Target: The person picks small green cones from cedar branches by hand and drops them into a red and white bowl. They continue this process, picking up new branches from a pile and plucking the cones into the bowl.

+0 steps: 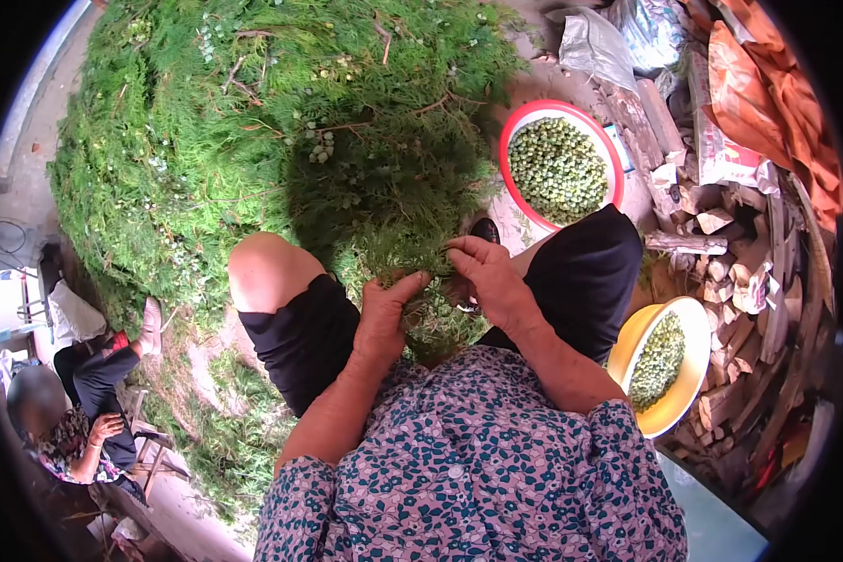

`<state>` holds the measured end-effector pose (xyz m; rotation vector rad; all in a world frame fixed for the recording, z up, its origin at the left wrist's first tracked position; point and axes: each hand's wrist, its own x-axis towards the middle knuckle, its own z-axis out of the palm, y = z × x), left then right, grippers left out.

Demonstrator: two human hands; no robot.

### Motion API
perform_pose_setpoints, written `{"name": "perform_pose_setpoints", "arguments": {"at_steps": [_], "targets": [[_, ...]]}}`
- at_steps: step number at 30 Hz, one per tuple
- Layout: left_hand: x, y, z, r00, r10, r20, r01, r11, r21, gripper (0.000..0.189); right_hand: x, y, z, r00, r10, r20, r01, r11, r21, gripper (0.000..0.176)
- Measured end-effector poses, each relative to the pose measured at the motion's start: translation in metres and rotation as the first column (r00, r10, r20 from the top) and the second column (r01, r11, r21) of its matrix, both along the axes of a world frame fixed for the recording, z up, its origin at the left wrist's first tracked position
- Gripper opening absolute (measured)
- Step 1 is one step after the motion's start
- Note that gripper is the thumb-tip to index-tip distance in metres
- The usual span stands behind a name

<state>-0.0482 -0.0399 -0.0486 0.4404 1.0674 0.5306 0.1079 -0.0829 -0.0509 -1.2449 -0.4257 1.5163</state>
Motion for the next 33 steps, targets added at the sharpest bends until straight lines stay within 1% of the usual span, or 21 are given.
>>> {"name": "perform_pose_setpoints", "arguments": {"at_steps": [1, 3, 5, 7, 8, 10, 11, 13, 14, 16, 17, 19, 20, 21, 22, 23, 25, 29, 31, 32, 33], "targets": [[0.001, 0.000, 0.001, 1.000, -0.001, 0.000, 0.001, 1.000, 0.000, 0.027, -0.002, 0.000, -0.005, 0.999, -0.048, -0.020, 0.049, 0.998, 0.045, 0.025], [0.005, -0.002, 0.005, 0.996, -0.015, 0.086, 0.007, 0.996, 0.090, 0.027, -0.001, -0.002, -0.007, 0.999, -0.031, -0.005, 0.031, 0.999, 0.043, 0.025], [0.006, -0.003, 0.005, 0.998, -0.014, 0.060, 0.008, 0.995, 0.104, 0.027, 0.001, -0.002, -0.002, 1.000, -0.015, 0.010, 0.015, 0.999, 0.039, 0.026], [0.006, -0.003, 0.004, 0.999, -0.012, 0.035, 0.008, 0.993, 0.118, 0.027, 0.003, -0.002, 0.004, 0.997, -0.033, -0.076, 0.035, 0.999, 0.018, 0.022], [0.005, -0.003, 0.001, 0.999, -0.008, 0.044, 0.003, 0.994, 0.113, 0.026, 0.002, -0.002, 0.002, 0.997, -0.033, -0.077, 0.035, 0.999, 0.017, 0.022], [0.005, -0.002, 0.002, 0.999, -0.003, 0.054, -0.003, 0.994, 0.108, 0.026, 0.001, -0.002, -0.002, 0.994, -0.104, 0.030, 0.105, 0.994, -0.028, 0.022], [0.005, -0.002, 0.004, 0.999, -0.007, 0.046, 0.003, 0.995, 0.095, 0.026, 0.001, -0.003, -0.004, 0.994, -0.104, 0.030, 0.104, 0.994, -0.028, 0.022], [0.004, -0.002, 0.005, 0.999, -0.012, 0.039, 0.009, 0.997, 0.082, 0.026, 0.004, -0.006, -0.006, 0.999, -0.022, 0.035, 0.023, 1.000, -0.017, 0.024], [0.004, -0.002, 0.005, 0.999, -0.018, 0.037, 0.014, 0.996, 0.088, 0.025, 0.004, -0.006, -0.007, 0.999, -0.023, 0.034, 0.024, 1.000, -0.018, 0.024], [0.004, -0.002, 0.004, 0.999, -0.025, 0.035, 0.021, 0.995, 0.093, 0.025, 0.004, -0.006, -0.006, 0.991, 0.134, 0.013, -0.134, 0.990, 0.051, 0.026], [0.004, -0.002, 0.004, 0.999, -0.038, 0.038, 0.034, 0.994, 0.099, 0.026, 0.005, -0.006, -0.003, 0.991, 0.133, 0.012, -0.134, 0.990, 0.051, 0.026], [0.004, -0.002, 0.003, 0.998, -0.052, 0.040, 0.048, 0.993, 0.105, 0.027, 0.006, -0.006, 0.007, 0.974, 0.191, 0.120, -0.196, 0.980, 0.030, 0.029], [0.004, -0.002, 0.002, 0.999, -0.038, 0.039, 0.034, 0.995, 0.099, 0.025, 0.006, -0.006, 0.003, 0.974, 0.191, 0.120, -0.196, 0.980, 0.030, 0.029], [0.004, -0.002, 0.002, 0.999, -0.024, 0.038, 0.020, 0.996, 0.091, 0.024, 0.006, -0.006, -0.002, 0.940, 0.179, 0.291, -0.220, 0.969, 0.115, 0.031], [0.004, -0.002, 0.002, 0.999, -0.024, 0.038, 0.020, 0.996, 0.091, 0.024, 0.006, -0.006, -0.005, 0.880, 0.146, 0.452, -0.256, 0.947, 0.194, 0.034], [0.004, -0.002, 0.003, 0.999, -0.041, 0.031, 0.038, 0.995, 0.095, 0.025, 0.006, -0.007, -0.005, 0.880, 0.145, 0.452, -0.255, 0.947, 0.193, 0.034], [0.005, -0.001, 0.003, 0.998, -0.059, 0.024, 0.056, 0.994, 0.098, 0.026, 0.006, -0.006, 0.001, 0.815, 0.145, 0.560, -0.288, 0.942, 0.174, 0.034], [0.004, -0.001, 0.003, 0.997, -0.080, 0.014, 0.078, 0.993, 0.093, 0.025, 0.008, -0.006, -0.001, 0.798, 0.186, 0.573, -0.332, 0.930, 0.161, 0.029], [0.004, -0.001, 0.004, 0.996, -0.090, 0.003, 0.089, 0.992, 0.091, 0.025, 0.006, -0.007, -0.004, 0.875, 0.114, 0.470, -0.223, 0.957, 0.184, 0.023], [0.004, -0.001, 0.005, 0.998, -0.065, 0.002, 0.065, 0.995, 0.081, 0.024, 0.004, -0.007, -0.005, 0.875, 0.113, 0.471, -0.223, 0.957, 0.185, 0.023], [0.005, -0.002, 0.006, 0.999, -0.039, 0.000, 0.039, 0.997, 0.070, 0.022, 0.000, -0.009, -0.005, 0.833, 0.045, 0.551, -0.169, 0.970, 0.176, 0.020]]}}
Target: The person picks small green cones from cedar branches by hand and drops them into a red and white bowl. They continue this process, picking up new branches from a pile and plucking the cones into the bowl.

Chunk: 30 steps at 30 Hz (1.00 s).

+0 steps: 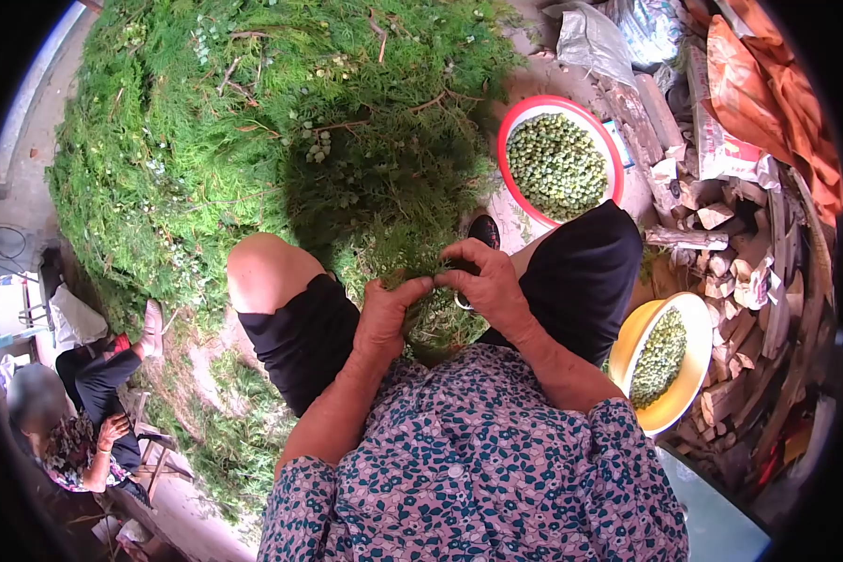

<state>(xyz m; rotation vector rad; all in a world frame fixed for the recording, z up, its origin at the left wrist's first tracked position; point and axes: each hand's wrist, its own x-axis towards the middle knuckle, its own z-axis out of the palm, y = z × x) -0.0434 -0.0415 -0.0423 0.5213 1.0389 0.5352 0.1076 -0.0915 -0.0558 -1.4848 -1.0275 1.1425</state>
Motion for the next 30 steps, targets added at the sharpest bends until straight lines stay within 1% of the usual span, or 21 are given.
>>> {"name": "perform_pose_setpoints", "arguments": {"at_steps": [1, 2, 4, 5, 6, 7, 8, 10, 11, 14, 16, 19, 20, 21, 22, 23, 25, 26, 28, 29, 30], "targets": [[0.000, -0.001, -0.002, 1.000, 0.001, 0.001, -0.001, 1.000, 0.001, 0.022, -0.002, 0.000, 0.000, 0.993, -0.073, 0.092, 0.072, 0.997, 0.014, 0.018], [0.001, -0.002, -0.006, 1.000, 0.019, 0.014, -0.019, 0.999, 0.031, 0.022, -0.002, 0.000, 0.001, 0.993, -0.072, 0.093, 0.071, 0.997, 0.016, 0.018], [0.001, -0.002, -0.006, 0.999, 0.035, 0.028, -0.036, 0.997, 0.062, 0.021, -0.001, 0.001, 0.002, 0.973, -0.228, -0.023, 0.225, 0.969, -0.099, 0.021], [0.001, -0.002, -0.004, 0.995, 0.090, 0.045, -0.091, 0.996, 0.016, 0.021, 0.002, 0.001, 0.003, 0.973, -0.229, -0.023, 0.226, 0.969, -0.098, 0.021], [0.001, -0.001, -0.002, 0.988, 0.145, 0.059, -0.143, 0.989, -0.031, 0.020, 0.007, 0.001, 0.004, 0.924, -0.230, -0.305, 0.184, 0.968, -0.172, 0.024], [0.000, 0.000, -0.005, 0.988, 0.144, 0.061, -0.142, 0.989, -0.030, 0.020, 0.009, 0.001, 0.005, 0.796, -0.233, -0.559, 0.122, 0.966, -0.229, 0.027], [-0.002, 0.001, -0.009, 0.987, 0.145, 0.063, -0.143, 0.989, -0.024, 0.019, 0.009, 0.002, 0.004, 0.797, -0.231, -0.558, 0.121, 0.966, -0.227, 0.027], [-0.004, 0.001, -0.011, 0.987, 0.146, 0.064, -0.145, 0.989, -0.020, 0.018, 0.003, 0.001, 0.000, 0.694, -0.171, -0.700, 0.011, 0.974, -0.228, 0.033], [-0.004, 0.001, -0.010, 0.989, 0.139, 0.051, -0.137, 0.990, -0.030, 0.018, 0.000, 0.001, 0.000, 0.694, -0.172, -0.699, 0.011, 0.974, -0.228, 0.033], [-0.003, 0.000, -0.010, 0.991, 0.125, 0.038, -0.124, 0.992, -0.035, 0.018, -0.003, 0.002, -0.001, 0.733, -0.156, -0.662, 0.004, 0.974, -0.226, 0.028], [-0.001, 0.000, -0.007, 0.992, 0.122, 0.039, -0.121, 0.992, -0.028, 0.018, 0.001, 0.002, -0.004, 0.775, -0.062, -0.629, -0.091, 0.974, -0.208, 0.026], [-0.002, 0.000, -0.004, 0.994, 0.104, 0.033, -0.104, 0.994, -0.019, 0.020, -0.001, 0.002, -0.001, 0.824, -0.026, -0.565, -0.081, 0.983, -0.163, 0.025], [-0.003, 0.000, -0.007, 0.997, 0.072, 0.005, -0.072, 0.997, 0.000, 0.021, -0.002, 0.002, -0.001, 0.824, -0.026, -0.565, -0.081, 0.983, -0.163, 0.025], [-0.004, 0.000, -0.010, 0.999, 0.040, -0.024, -0.040, 0.999, 0.018, 0.022, -0.002, 0.002, 0.000, 0.855, -0.040, -0.516, -0.061, 0.982, -0.176, 0.023], [-0.003, -0.001, -0.012, 0.999, 0.040, -0.024, -0.039, 0.999, 0.018, 0.022, -0.002, 0.002, 0.000, 0.884, -0.054, -0.465, -0.040, 0.981, -0.188, 0.022], [-0.002, -0.002, -0.014, 0.999, 0.045, -0.011, -0.044, 0.998, 0.048, 0.023, -0.002, 0.002, 0.000, 0.884, -0.054, -0.465, -0.039, 0.981, -0.188, 0.022], [0.000, -0.002, -0.014, 0.999, 0.048, 0.003, -0.049, 0.996, 0.080, 0.024, -0.001, 0.002, -0.003, 0.992, 0.023, -0.127, -0.038, 0.992, -0.117, 0.018], [-0.001, -0.001, -0.012, 1.000, 0.028, 0.009, -0.029, 0.996, 0.085, 0.024, -0.001, 0.002, -0.005, 0.992, 0.023, -0.126, -0.037, 0.992, -0.117, 0.018], [-0.001, -0.001, -0.014, 1.000, 0.005, 0.018, -0.006, 0.996, 0.091, 0.024, -0.003, 0.000, -0.007, 0.995, 0.037, 0.093, -0.030, 0.996, -0.084, 0.014], [0.000, -0.002, -0.018, 0.999, 0.009, -0.034, -0.004, 0.992, 0.127, 0.024, -0.004, 0.000, -0.006, 0.995, 0.035, 0.096, -0.027, 0.996, -0.085, 0.014], [0.000, -0.003, -0.020, 0.996, 0.015, -0.086, 0.000, 0.987, 0.163, 0.024, -0.006, 0.000, -0.003, 0.982, 0.005, 0.189, -0.004, 1.000, -0.006, 0.014]]}}
